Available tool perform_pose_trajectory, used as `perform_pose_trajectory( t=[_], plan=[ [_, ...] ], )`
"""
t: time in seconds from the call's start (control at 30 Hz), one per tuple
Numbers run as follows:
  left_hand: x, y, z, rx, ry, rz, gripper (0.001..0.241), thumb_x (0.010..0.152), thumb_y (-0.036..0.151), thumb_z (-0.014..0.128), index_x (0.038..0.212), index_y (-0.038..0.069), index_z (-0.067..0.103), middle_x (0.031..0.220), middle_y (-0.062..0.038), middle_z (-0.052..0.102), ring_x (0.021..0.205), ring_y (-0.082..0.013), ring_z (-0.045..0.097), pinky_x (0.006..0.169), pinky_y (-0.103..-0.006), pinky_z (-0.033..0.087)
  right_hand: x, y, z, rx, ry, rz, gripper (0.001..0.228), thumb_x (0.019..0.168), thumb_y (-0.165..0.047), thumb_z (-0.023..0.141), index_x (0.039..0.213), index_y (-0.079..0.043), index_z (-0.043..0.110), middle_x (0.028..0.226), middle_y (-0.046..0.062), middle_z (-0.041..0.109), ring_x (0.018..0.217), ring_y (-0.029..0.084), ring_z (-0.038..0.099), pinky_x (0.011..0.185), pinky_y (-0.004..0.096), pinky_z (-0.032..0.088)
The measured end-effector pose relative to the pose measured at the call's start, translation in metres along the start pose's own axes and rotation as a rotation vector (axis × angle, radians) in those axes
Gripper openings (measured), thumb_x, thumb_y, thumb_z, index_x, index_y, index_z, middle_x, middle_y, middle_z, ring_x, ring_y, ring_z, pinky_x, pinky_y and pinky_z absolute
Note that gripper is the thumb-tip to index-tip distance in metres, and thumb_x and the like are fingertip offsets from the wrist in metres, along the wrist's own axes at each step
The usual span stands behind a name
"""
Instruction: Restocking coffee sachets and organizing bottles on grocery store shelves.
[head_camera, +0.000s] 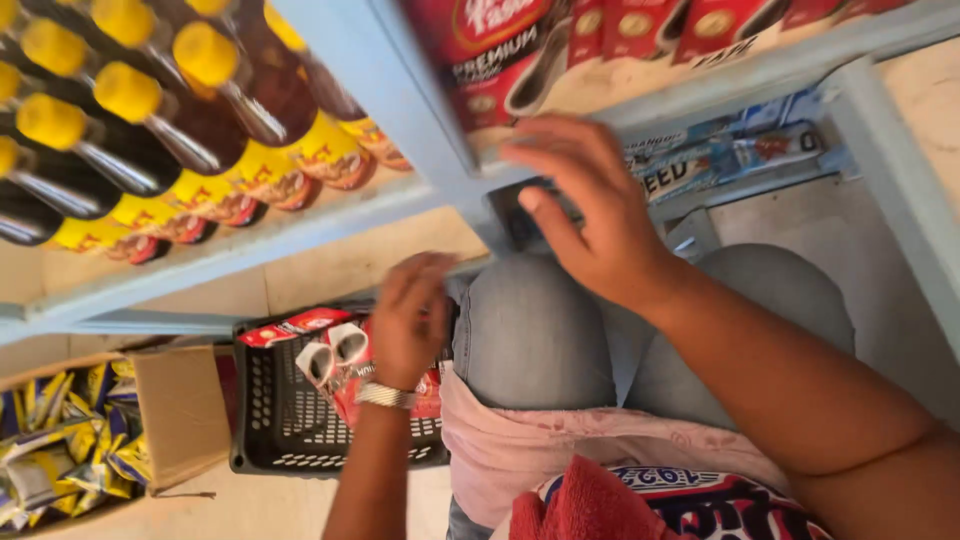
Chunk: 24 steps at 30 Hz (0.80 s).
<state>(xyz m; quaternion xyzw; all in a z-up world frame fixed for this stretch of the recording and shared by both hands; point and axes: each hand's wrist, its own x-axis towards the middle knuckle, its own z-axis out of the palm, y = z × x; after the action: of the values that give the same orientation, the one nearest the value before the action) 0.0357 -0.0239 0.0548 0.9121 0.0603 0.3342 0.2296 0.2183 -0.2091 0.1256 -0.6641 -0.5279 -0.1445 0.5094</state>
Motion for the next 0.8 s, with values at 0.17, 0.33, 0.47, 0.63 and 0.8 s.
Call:
perform_pose_trajectory(
  t=[0.17,0.33,0.47,0.63,0.8],
  plan=[
    [-0.107,-0.117,-0.032,0.241,0.024,-0.406,0.041,0.093,0.008,0.068,0.134,0.008,0.065,0.131,-0.018,0.064,0.12,-0.0361,0.06,0.103,-0.0452,0.049,-0.02,-0.006,0.044,0.119,-0.324,-0.064,0.036,0.101,-0.008,0.067,0.136,-0.014,0.066,0.139,0.008,0.059,0.132,0.028,0.056,0.113,0.041,0.046],
    [-0.24,-0.239,-0.005,0.582,-0.083,-0.843,0.087,0.088,0.051,0.076,0.153,0.002,0.043,0.148,-0.03,0.046,0.141,-0.0494,0.037,0.116,-0.0603,0.034,-0.038,-0.012,0.08,0.034,-0.539,-0.166,0.044,0.089,-0.016,0.074,0.132,-0.014,0.067,0.138,0.012,0.056,0.13,0.033,0.051,0.11,0.048,0.041],
    [-0.211,-0.176,0.022,0.609,-0.245,-1.161,0.113,0.079,0.073,0.066,0.162,0.014,0.017,0.166,-0.029,0.003,0.148,-0.0574,-0.004,0.113,-0.0711,0.014,-0.047,-0.012,0.091,-0.026,-0.605,-0.227,0.051,0.083,-0.026,0.076,0.131,-0.012,0.066,0.145,0.017,0.05,0.134,0.038,0.046,0.111,0.053,0.035],
    [-0.215,-0.167,0.063,0.584,-0.18,-0.774,0.112,0.085,0.067,0.065,0.164,0.009,0.012,0.174,-0.021,0.001,0.156,-0.0528,-0.008,0.12,-0.0718,0.004,-0.054,-0.007,0.093,-0.097,-0.652,-0.218,0.05,0.082,-0.032,0.075,0.127,-0.012,0.067,0.147,0.018,0.05,0.135,0.038,0.045,0.112,0.053,0.033],
    [-0.173,-0.15,0.053,0.637,-0.393,-0.65,0.095,0.077,0.054,0.075,0.158,0.025,0.035,0.173,-0.017,0.006,0.154,-0.0506,-0.005,0.118,-0.0689,0.003,-0.062,0.0,0.094,-0.143,-0.718,-0.206,0.043,0.088,-0.037,0.072,0.122,-0.012,0.07,0.132,0.011,0.061,0.128,0.03,0.051,0.113,0.051,0.033]
  ],
)
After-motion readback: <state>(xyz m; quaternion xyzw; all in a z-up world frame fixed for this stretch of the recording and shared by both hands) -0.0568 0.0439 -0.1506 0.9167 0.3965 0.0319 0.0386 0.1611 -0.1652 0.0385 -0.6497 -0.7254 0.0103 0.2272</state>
